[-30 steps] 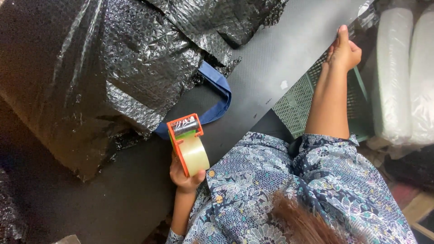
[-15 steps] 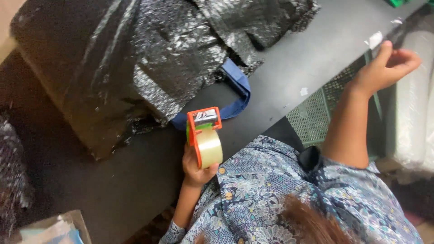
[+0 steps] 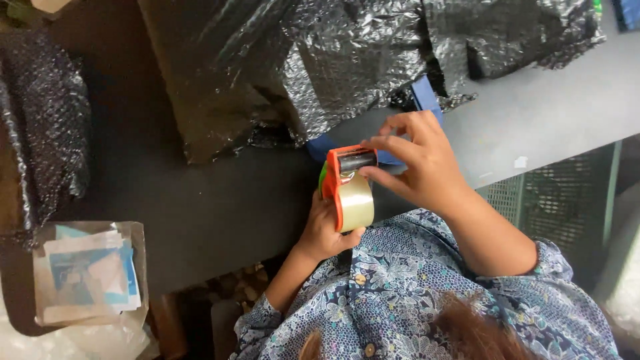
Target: Wrapping a furniture component in black bubble wrap and securing it with adhesive tape using a dispenser.
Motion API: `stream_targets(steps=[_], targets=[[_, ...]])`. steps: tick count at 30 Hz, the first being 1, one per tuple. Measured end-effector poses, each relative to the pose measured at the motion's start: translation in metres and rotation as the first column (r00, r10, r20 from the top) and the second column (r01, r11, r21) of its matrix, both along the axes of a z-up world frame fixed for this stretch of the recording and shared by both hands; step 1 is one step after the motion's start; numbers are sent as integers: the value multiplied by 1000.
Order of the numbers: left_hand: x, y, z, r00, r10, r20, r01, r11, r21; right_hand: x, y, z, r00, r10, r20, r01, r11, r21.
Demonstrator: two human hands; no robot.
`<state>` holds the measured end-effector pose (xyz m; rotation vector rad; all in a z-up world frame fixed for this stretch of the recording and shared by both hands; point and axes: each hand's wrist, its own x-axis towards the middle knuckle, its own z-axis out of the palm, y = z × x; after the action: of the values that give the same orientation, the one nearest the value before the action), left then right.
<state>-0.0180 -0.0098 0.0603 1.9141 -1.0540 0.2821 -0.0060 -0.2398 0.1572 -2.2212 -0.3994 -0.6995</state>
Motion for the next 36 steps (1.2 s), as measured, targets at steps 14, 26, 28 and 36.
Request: stream_targets(steps=[14, 26, 28, 36], targets=[[7, 5, -6, 1000, -7, 25, 7, 1000, -16, -17, 31, -8, 982, -109, 153, 122, 990, -76], [2, 15, -6, 992, -30, -125, 8, 985, -170, -25, 13, 20, 950, 77, -301, 42, 928, 371], [-4, 14, 12, 990, -52, -130, 28, 984, -179, -25, 10, 25, 936, 91, -341, 77, 890, 449], [-7, 27, 50, 986, -111, -126, 107, 994, -36, -50, -33, 66, 928, 220, -300, -22, 838, 546]])
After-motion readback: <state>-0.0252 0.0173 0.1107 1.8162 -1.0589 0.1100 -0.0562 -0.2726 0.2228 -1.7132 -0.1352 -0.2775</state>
